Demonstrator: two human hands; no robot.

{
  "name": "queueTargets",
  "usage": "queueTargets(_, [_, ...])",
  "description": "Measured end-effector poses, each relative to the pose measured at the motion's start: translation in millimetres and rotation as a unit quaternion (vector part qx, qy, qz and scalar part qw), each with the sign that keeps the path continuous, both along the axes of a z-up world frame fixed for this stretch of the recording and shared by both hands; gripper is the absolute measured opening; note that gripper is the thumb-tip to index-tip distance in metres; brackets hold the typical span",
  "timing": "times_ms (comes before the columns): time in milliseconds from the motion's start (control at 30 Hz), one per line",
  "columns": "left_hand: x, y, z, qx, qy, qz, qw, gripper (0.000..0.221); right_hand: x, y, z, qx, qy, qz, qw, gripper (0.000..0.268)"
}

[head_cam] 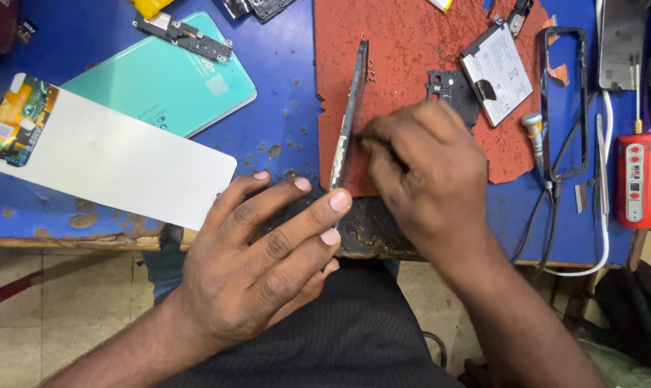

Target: The person cleans and disassembles internal components of a mobile phone. They use a small brush to sweep the frame and a thin prying tool to separate the internal layers and ribbon cables.

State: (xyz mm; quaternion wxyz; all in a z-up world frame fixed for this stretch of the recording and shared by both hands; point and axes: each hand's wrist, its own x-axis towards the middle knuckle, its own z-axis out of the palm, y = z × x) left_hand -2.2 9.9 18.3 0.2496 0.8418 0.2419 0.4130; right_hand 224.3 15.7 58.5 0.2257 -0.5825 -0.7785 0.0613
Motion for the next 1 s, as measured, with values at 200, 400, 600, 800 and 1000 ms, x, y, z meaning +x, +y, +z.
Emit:
queueTargets(200, [-1,1,-1,0.0,0.001,-0.009,1.0,0.052,-13,-25,7,-0.034,0.039,-0.005,0.999,0.015])
queueTargets(400, [0,-1,-1,0.011,0.001,-0.008,1.0,0.046,-25,-48,10,-0.08,0.072,-0.023,0.994,0.019])
queueTargets(600, [1,1,5,-0.009,-0.019,-0.031,0.999,0.042,-30,-65,14,-0.126,0.127,-0.016,0.984,0.022])
queueTargets(800, [4,-1,16,-0.036,-0.062,0.02,0.997,0.053,-15,-68,14,-0.1,0.163,-0.092,0.977,0.016])
queueTargets(1000, [11,-13,21,-0.19,-0.024,0.22,0.956,0.03,8,-61,3,0.001,0.066,-0.1,0.993,0.02])
